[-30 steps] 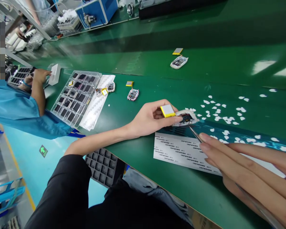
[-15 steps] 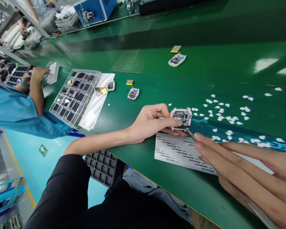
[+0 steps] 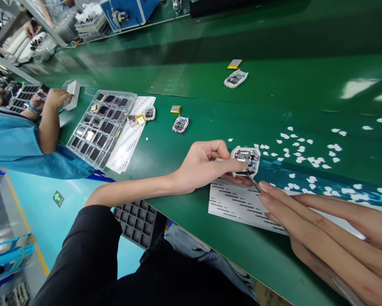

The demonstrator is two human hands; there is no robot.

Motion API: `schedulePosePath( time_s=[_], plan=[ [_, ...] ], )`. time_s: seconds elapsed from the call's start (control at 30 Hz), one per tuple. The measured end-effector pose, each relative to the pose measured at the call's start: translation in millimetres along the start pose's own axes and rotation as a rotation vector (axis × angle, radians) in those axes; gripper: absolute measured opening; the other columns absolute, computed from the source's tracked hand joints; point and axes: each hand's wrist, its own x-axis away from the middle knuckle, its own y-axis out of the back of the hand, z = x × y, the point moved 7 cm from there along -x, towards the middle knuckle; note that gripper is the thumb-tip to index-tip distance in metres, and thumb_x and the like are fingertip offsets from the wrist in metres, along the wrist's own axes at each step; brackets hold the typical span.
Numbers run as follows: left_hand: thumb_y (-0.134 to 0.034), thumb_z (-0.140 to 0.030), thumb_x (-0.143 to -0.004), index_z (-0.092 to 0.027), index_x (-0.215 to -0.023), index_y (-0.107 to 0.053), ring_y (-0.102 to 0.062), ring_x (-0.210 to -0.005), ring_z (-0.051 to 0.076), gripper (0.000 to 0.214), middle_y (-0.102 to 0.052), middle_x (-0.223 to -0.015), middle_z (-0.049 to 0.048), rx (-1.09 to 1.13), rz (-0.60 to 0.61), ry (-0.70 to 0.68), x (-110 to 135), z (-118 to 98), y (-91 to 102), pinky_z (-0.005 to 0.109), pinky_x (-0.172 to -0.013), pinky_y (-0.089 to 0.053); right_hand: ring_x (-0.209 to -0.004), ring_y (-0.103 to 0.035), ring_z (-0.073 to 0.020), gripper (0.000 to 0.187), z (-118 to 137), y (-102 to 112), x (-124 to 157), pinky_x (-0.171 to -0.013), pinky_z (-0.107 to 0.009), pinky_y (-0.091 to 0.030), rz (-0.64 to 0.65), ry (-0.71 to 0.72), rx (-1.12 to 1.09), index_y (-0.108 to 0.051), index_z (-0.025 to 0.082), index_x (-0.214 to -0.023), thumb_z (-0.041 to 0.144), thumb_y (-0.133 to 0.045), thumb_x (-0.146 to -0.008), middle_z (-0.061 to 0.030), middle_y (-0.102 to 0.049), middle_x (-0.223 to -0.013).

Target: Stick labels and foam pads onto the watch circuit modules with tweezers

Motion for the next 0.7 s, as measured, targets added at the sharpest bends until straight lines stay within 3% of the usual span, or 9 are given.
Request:
schedulePosePath(
  time_s=[0.23, 0.4, 0.6, 0.7],
  plan=[
    [-0.099, -0.035, -0.057, -0.019, -0.064, -0.045, -0.071, -0.060, 0.011, 0.057, -0.058, -0.058, -0.0083, -0.012, -0.045, -0.059, -1, 1, 2.5, 0.024, -0.061, -0.061, -0.126, -0.068, -0.0251, 0.064, 3, 2, -1, -0.117, -0.047, -0.053, 0.004, -0.044, 0.009, -0.042, 0.028, -0.160, 0.019, -0.055, -0.098, -0.0022, -0.068, -0.141],
    [-0.101, -0.037, -0.055, -0.019, -0.063, -0.045, -0.068, -0.057, 0.009, 0.059, -0.054, -0.057, -0.0096, -0.021, -0.067, -0.085, -1, 0, 3.7, 0.023, -0.058, -0.060, -0.126, -0.068, -0.0307, 0.068, 14, 5, -7, -0.116, -0.051, -0.052, -0.012, 0.004, 0.017, -0.047, 0.017, -0.157, 0.014, -0.065, -0.092, -0.0102, -0.070, -0.137],
    [-0.101, -0.037, -0.055, -0.018, -0.063, -0.046, -0.068, -0.055, 0.010, 0.059, -0.056, -0.056, -0.0089, -0.013, -0.090, -0.088, 1, 2, 3.2, 0.023, -0.056, -0.059, -0.126, -0.068, -0.0287, 0.071, 14, 3, -9, -0.116, -0.049, -0.052, 0.021, -0.070, -0.005, -0.041, 0.025, -0.160, 0.016, -0.063, -0.093, -0.0056, -0.070, -0.138],
    [-0.099, -0.037, -0.060, -0.018, -0.074, -0.056, -0.068, -0.056, 0.010, 0.049, -0.063, -0.060, -0.0075, -0.018, -0.089, -0.117, 2, 3, 1.8, 0.024, -0.059, -0.061, -0.125, -0.069, -0.0260, 0.073, 11, 1, -10, -0.117, -0.045, -0.052, 0.015, -0.083, 0.005, -0.040, 0.025, -0.161, 0.015, -0.064, -0.093, -0.0037, -0.070, -0.137]
  ],
)
